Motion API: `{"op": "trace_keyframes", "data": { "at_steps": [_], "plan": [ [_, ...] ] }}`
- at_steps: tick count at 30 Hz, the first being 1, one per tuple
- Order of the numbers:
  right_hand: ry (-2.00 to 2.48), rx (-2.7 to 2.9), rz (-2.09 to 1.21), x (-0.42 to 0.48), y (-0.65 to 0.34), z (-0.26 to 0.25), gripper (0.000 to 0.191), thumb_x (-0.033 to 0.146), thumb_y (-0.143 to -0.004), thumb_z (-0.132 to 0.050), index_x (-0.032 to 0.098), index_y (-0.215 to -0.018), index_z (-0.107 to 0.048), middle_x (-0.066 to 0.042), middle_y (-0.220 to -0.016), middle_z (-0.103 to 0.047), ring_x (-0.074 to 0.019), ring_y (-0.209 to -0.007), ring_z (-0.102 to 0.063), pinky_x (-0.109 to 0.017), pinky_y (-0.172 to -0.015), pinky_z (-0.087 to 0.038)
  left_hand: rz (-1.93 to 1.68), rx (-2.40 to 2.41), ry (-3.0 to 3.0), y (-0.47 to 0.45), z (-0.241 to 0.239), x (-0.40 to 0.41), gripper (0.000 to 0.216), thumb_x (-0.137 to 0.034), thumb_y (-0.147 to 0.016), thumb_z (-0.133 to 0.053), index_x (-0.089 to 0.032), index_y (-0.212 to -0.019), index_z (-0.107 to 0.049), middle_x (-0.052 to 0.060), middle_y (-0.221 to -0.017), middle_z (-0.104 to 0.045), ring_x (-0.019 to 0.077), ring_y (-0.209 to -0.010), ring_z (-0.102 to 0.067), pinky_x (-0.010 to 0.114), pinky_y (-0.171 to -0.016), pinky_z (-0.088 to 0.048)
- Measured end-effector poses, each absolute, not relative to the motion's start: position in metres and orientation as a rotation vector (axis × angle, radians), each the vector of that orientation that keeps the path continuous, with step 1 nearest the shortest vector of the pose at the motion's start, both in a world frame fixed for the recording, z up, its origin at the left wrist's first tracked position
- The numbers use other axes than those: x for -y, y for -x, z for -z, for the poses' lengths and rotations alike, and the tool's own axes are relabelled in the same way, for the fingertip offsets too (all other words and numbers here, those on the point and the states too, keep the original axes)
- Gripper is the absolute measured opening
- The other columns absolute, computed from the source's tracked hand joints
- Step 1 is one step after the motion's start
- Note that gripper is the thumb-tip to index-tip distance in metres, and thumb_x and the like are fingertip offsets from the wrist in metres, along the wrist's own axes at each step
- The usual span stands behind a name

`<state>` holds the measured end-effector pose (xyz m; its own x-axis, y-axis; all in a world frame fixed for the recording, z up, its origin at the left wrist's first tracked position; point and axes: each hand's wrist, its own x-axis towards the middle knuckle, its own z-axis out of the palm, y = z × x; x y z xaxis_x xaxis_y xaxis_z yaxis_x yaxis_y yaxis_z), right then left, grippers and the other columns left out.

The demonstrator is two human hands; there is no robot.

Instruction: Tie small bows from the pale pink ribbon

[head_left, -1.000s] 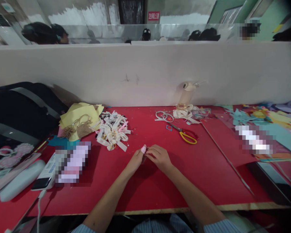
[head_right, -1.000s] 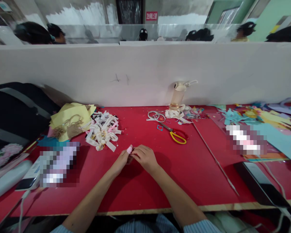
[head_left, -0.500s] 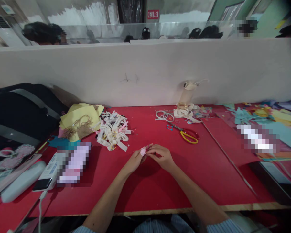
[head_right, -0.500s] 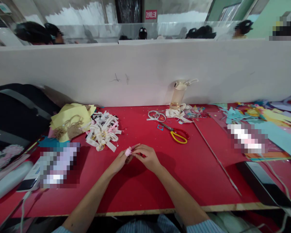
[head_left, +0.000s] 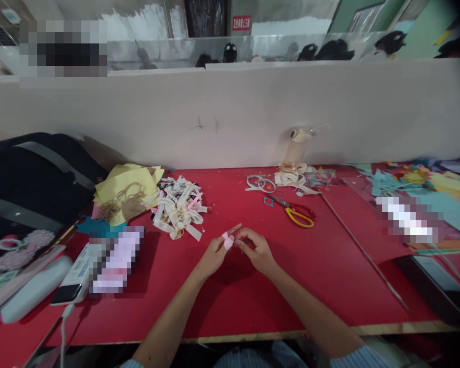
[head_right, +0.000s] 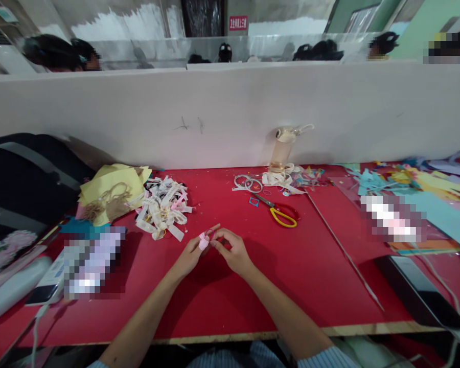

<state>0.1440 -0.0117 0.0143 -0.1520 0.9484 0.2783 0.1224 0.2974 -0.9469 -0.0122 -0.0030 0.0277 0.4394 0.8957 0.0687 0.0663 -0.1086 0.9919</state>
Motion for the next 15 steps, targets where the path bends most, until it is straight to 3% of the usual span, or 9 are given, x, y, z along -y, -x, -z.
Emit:
{"op": "trace_keyframes", "data": {
  "at_steps": [2,4,8,12,15],
  "plan": [
    [1.008,1.508,-1.059,0.013,-0.142,-0.014,0.011,0.031,-0.085,-0.056,0.02,-0.083,-0.058,-0.001,-0.076,-0.057,-0.0113,-0.059,-0.052,-0.022,-0.055,-0.044,-0.911,-0.906,-1.64,0.014,-0.029,0.004,0.048,-0.043,-0.089,-0.04,-0.019,-0.129,-0.049,0.01,-0.118,-0.059,0.0203,-0.1,-0.055,0.032,-0.091,-0.038],
    [0.991,1.479,-1.097,0.014,-0.14,-0.015,0.012,0.032,-0.085,-0.055,0.02,-0.082,-0.056,-0.001,-0.076,-0.056,-0.0111,-0.058,-0.05,-0.021,-0.054,-0.044,-0.889,-0.951,-1.774,0.016,-0.029,0.004,0.048,-0.042,-0.088,-0.042,-0.021,-0.131,-0.046,0.01,-0.12,-0.059,0.0198,-0.096,-0.057,0.032,-0.089,-0.04],
    [0.987,1.498,-1.082,0.018,-0.139,-0.016,0.012,0.032,-0.086,-0.053,0.021,-0.084,-0.054,-0.001,-0.079,-0.055,-0.0117,-0.06,-0.051,-0.023,-0.056,-0.045,-0.845,-1.043,-1.931,0.02,-0.028,0.004,0.052,-0.041,-0.088,-0.042,-0.019,-0.135,-0.041,0.007,-0.092,-0.067,0.0156,-0.068,-0.055,0.028,-0.072,-0.043],
    [0.969,1.624,-0.943,0.021,-0.138,-0.018,0.012,0.029,-0.089,-0.048,0.021,-0.083,-0.053,-0.003,-0.08,-0.054,-0.0135,-0.066,-0.053,-0.025,-0.064,-0.046,-0.918,-1.045,-1.729,0.018,-0.022,0.004,0.045,-0.048,-0.087,-0.04,-0.016,-0.11,-0.062,0.005,-0.076,-0.062,0.0148,-0.065,-0.05,0.027,-0.067,-0.04],
    [0.945,1.693,-0.835,0.021,-0.137,-0.018,0.013,0.028,-0.091,-0.045,0.021,-0.084,-0.053,-0.004,-0.081,-0.055,-0.0155,-0.073,-0.055,-0.029,-0.071,-0.046,-0.934,-0.98,-1.409,0.013,-0.011,0.003,0.053,-0.056,-0.085,-0.037,-0.014,-0.102,-0.064,0.002,-0.067,-0.055,0.0126,-0.06,-0.044,0.025,-0.059,-0.037]
  ]
}}
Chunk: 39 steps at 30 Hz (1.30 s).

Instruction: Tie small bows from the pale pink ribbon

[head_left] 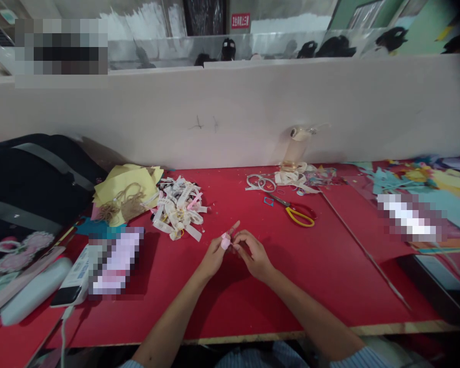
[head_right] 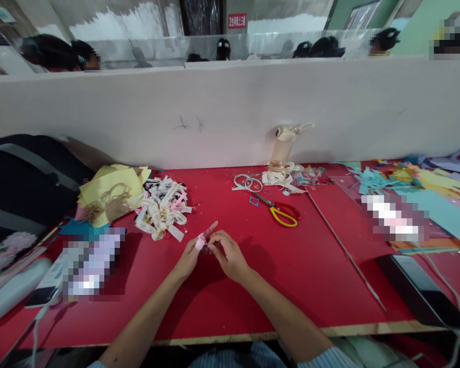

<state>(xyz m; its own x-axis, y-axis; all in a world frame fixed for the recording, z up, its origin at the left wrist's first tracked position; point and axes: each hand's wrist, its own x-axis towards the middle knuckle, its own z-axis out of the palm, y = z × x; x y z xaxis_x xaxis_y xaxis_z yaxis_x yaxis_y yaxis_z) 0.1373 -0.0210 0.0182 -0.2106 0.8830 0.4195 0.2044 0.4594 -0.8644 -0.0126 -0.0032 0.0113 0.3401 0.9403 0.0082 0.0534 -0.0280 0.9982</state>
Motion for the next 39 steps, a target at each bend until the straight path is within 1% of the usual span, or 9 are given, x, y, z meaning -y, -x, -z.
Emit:
{"op": "trace_keyframes", "data": {
  "at_steps": [3,7,10,13,18,22,29,33,39],
  "plan": [
    [0.932,1.692,-0.788,0.02,-0.137,-0.017,0.011,0.027,-0.091,-0.044,0.021,-0.086,-0.053,-0.005,-0.086,-0.056,-0.017,-0.079,-0.055,-0.031,-0.075,-0.046,-0.936,-0.914,-1.157,0.006,-0.002,0.001,0.062,-0.063,-0.082,-0.035,-0.009,-0.087,-0.065,-0.001,-0.056,-0.044,0.0097,-0.052,-0.034,0.023,-0.052,-0.03],
    [0.936,1.651,-0.849,0.018,-0.137,-0.014,0.013,0.029,-0.091,-0.044,0.021,-0.086,-0.052,-0.006,-0.089,-0.055,-0.0164,-0.079,-0.055,-0.028,-0.071,-0.046,-0.929,-0.812,-1.012,0.001,-0.001,0.0,0.06,-0.06,-0.083,-0.037,-0.009,-0.101,-0.062,-0.001,-0.058,-0.045,0.008,-0.052,-0.033,0.022,-0.051,-0.027],
    [0.953,1.589,-0.935,0.017,-0.136,-0.014,0.015,0.032,-0.092,-0.043,0.021,-0.086,-0.051,-0.004,-0.086,-0.054,-0.0138,-0.069,-0.053,-0.025,-0.063,-0.045,-0.926,-0.84,-1.146,0.004,-0.008,0.001,0.061,-0.06,-0.084,-0.034,-0.008,-0.101,-0.063,-0.002,-0.057,-0.043,0.0091,-0.053,-0.034,0.022,-0.053,-0.03],
    [0.975,1.523,-0.993,0.017,-0.136,-0.014,0.015,0.033,-0.092,-0.043,0.021,-0.086,-0.049,-0.002,-0.079,-0.052,-0.0121,-0.06,-0.051,-0.023,-0.057,-0.044,-0.901,-0.981,-1.484,0.01,-0.015,0.001,0.051,-0.051,-0.088,-0.036,-0.013,-0.11,-0.06,0.002,-0.068,-0.053,0.0128,-0.064,-0.043,0.025,-0.064,-0.036],
    [1.009,1.605,-0.84,0.02,-0.136,-0.017,0.013,0.027,-0.091,-0.044,0.02,-0.084,-0.052,-0.005,-0.088,-0.054,-0.0171,-0.083,-0.054,-0.029,-0.073,-0.046,-0.892,-1.264,-1.873,0.018,-0.015,-0.002,0.042,-0.042,-0.091,-0.032,-0.017,-0.091,-0.065,0.006,-0.075,-0.06,0.0173,-0.07,-0.051,0.028,-0.072,-0.038],
    [1.011,1.653,-0.79,0.018,-0.137,-0.015,0.011,0.023,-0.091,-0.043,0.021,-0.086,-0.052,-0.006,-0.089,-0.055,-0.0173,-0.084,-0.054,-0.03,-0.076,-0.045,-0.905,-1.272,-1.836,0.02,-0.01,-0.004,0.043,-0.042,-0.091,-0.031,-0.016,-0.084,-0.064,0.007,-0.077,-0.06,0.0178,-0.072,-0.052,0.027,-0.071,-0.039],
    [1.04,1.727,-0.844,0.014,-0.136,-0.012,0.007,0.02,-0.087,-0.048,0.02,-0.091,-0.054,-0.003,-0.084,-0.06,-0.0155,-0.077,-0.056,-0.027,-0.072,-0.046,-0.934,-1.225,-1.755,0.015,-0.013,-0.001,0.042,-0.042,-0.091,-0.032,-0.015,-0.105,-0.061,0.004,-0.077,-0.059,0.0146,-0.069,-0.048,0.025,-0.07,-0.038],
    [1.084,1.724,-0.859,0.015,-0.135,-0.013,0.012,0.023,-0.086,-0.051,0.02,-0.097,-0.054,-0.004,-0.088,-0.061,-0.0158,-0.078,-0.057,-0.027,-0.072,-0.046,-0.901,-1.209,-1.756,0.011,-0.02,0.0,0.046,-0.042,-0.091,-0.031,-0.016,-0.124,-0.051,0.003,-0.08,-0.059,0.0138,-0.069,-0.048,0.025,-0.071,-0.039],
    [1.097,1.672,-0.854,0.016,-0.136,-0.012,0.008,0.024,-0.086,-0.048,0.02,-0.086,-0.056,-0.001,-0.077,-0.059,-0.0146,-0.069,-0.055,-0.025,-0.066,-0.045,-0.868,-1.196,-1.79,0.01,-0.024,0.0,0.049,-0.039,-0.091,-0.033,-0.018,-0.135,-0.04,0.005,-0.086,-0.063,0.0156,-0.074,-0.051,0.027,-0.076,-0.041]
  ]
}}
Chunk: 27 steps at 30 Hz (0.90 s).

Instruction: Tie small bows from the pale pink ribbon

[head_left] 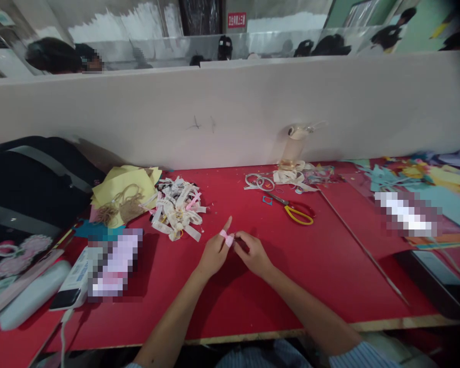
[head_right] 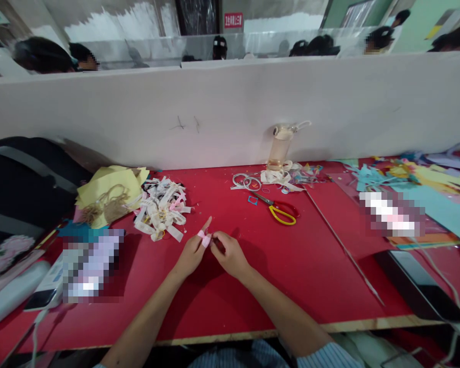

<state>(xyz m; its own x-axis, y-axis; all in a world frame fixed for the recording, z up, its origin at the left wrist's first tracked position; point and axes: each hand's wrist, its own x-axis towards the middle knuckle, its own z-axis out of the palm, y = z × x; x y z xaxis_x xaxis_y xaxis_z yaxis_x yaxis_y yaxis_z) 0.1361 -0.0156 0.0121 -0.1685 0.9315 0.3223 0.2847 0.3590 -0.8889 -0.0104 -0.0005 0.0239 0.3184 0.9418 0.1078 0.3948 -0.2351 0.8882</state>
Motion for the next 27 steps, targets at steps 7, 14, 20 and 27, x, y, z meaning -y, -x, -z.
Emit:
{"op": "trace_keyframes", "data": {
  "at_steps": [7,14,20,27],
  "plan": [
    [1.118,1.436,-1.097,0.013,-0.137,-0.013,0.029,0.04,-0.091,-0.042,0.019,-0.074,-0.054,0.001,-0.063,-0.051,-0.0123,-0.056,-0.048,-0.022,-0.052,-0.04,-0.796,-1.117,-1.88,0.012,-0.025,0.002,0.05,-0.037,-0.091,-0.034,-0.024,-0.139,-0.032,0.005,-0.098,-0.064,0.0174,-0.085,-0.055,0.03,-0.083,-0.041],
    [1.148,1.407,-1.118,0.011,-0.135,-0.003,0.033,0.037,-0.088,-0.046,0.019,-0.06,-0.045,0.004,-0.052,-0.041,-0.0104,-0.049,-0.039,-0.022,-0.046,-0.032,-0.767,-1.052,-1.87,0.012,-0.027,0.003,0.053,-0.036,-0.092,-0.033,-0.021,-0.142,-0.025,0.005,-0.09,-0.062,0.0168,-0.083,-0.054,0.029,-0.081,-0.04],
    [1.232,1.511,-1.056,0.011,-0.133,0.001,0.029,0.03,-0.086,-0.048,0.019,-0.059,-0.043,0.005,-0.052,-0.037,-0.0097,-0.048,-0.036,-0.022,-0.046,-0.028,-0.812,-1.038,-1.771,0.01,-0.025,0.002,0.054,-0.038,-0.092,-0.034,-0.02,-0.142,-0.026,0.005,-0.096,-0.063,0.0154,-0.081,-0.053,0.029,-0.082,-0.04],
    [1.294,1.579,-0.699,0.02,-0.136,-0.016,0.013,0.03,-0.088,-0.046,0.019,-0.094,-0.049,0.0,-0.07,-0.055,-0.0119,-0.058,-0.05,-0.021,-0.054,-0.038,-0.91,-1.082,-1.608,0.008,-0.023,-0.001,0.053,-0.039,-0.091,-0.034,-0.02,-0.14,-0.028,0.007,-0.123,-0.056,0.0178,-0.106,-0.051,0.034,-0.1,-0.033]
  ]
}}
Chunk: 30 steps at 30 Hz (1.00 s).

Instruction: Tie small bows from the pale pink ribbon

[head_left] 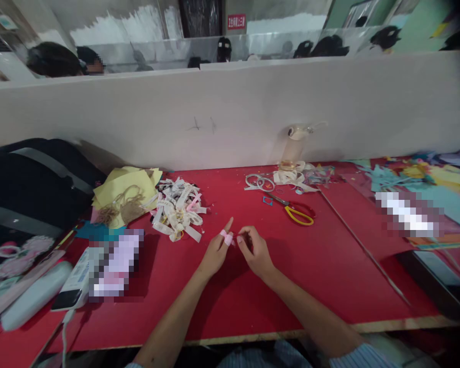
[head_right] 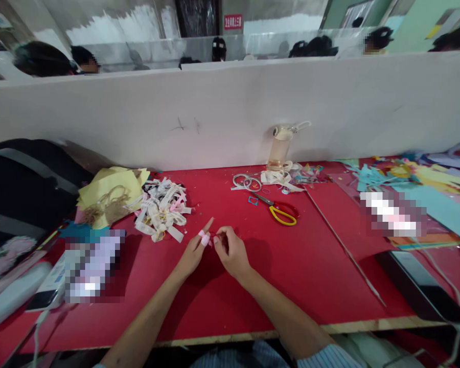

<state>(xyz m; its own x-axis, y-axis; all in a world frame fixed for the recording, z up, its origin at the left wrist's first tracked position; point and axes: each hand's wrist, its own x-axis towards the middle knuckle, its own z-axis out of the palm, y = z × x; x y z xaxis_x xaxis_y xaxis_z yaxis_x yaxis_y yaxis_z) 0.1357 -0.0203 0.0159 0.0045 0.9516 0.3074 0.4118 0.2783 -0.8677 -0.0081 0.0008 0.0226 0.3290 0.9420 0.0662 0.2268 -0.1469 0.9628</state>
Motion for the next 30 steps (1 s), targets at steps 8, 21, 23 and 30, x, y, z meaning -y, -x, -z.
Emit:
{"op": "trace_keyframes", "data": {
  "at_steps": [8,21,23,30],
  "plan": [
    [1.3,1.98,-0.315,0.02,-0.134,-0.005,0.009,0.023,-0.086,-0.046,0.018,-0.085,-0.053,-0.001,-0.065,-0.057,-0.0125,-0.056,-0.051,-0.023,-0.056,-0.034,-0.916,-1.021,-1.567,0.008,-0.02,0.0,0.052,-0.04,-0.092,-0.034,-0.021,-0.14,-0.03,0.007,-0.132,-0.051,0.0174,-0.11,-0.053,0.032,-0.101,-0.035],
    [1.071,2.014,-0.741,0.021,-0.132,-0.001,0.017,0.018,-0.086,-0.041,0.017,-0.073,-0.051,0.002,-0.062,-0.051,-0.0098,-0.054,-0.041,-0.02,-0.055,-0.033,-0.873,-1.165,-1.991,0.015,-0.021,-0.001,0.05,-0.036,-0.093,-0.032,-0.03,-0.142,-0.022,0.004,-0.094,-0.046,0.0165,-0.086,-0.047,0.032,-0.082,-0.041],
    [1.072,1.998,-0.769,0.021,-0.131,0.0,0.015,0.016,-0.084,-0.041,0.017,-0.073,-0.052,0.002,-0.062,-0.051,-0.0096,-0.053,-0.041,-0.02,-0.054,-0.033,-0.907,-1.117,-1.911,0.014,-0.02,0.0,0.052,-0.035,-0.093,-0.032,-0.03,-0.143,-0.016,0.003,-0.094,-0.044,0.0155,-0.085,-0.046,0.031,-0.082,-0.041],
    [1.076,1.897,-0.827,0.018,-0.132,0.0,0.013,0.016,-0.084,-0.044,0.017,-0.079,-0.056,-0.001,-0.069,-0.059,-0.0116,-0.057,-0.05,-0.021,-0.057,-0.038,-0.985,-0.846,-1.67,0.007,-0.023,0.003,0.059,-0.03,-0.093,-0.034,-0.035,-0.143,-0.002,0.005,-0.127,-0.037,0.0167,-0.115,-0.04,0.038,-0.105,-0.027]
  ]
}}
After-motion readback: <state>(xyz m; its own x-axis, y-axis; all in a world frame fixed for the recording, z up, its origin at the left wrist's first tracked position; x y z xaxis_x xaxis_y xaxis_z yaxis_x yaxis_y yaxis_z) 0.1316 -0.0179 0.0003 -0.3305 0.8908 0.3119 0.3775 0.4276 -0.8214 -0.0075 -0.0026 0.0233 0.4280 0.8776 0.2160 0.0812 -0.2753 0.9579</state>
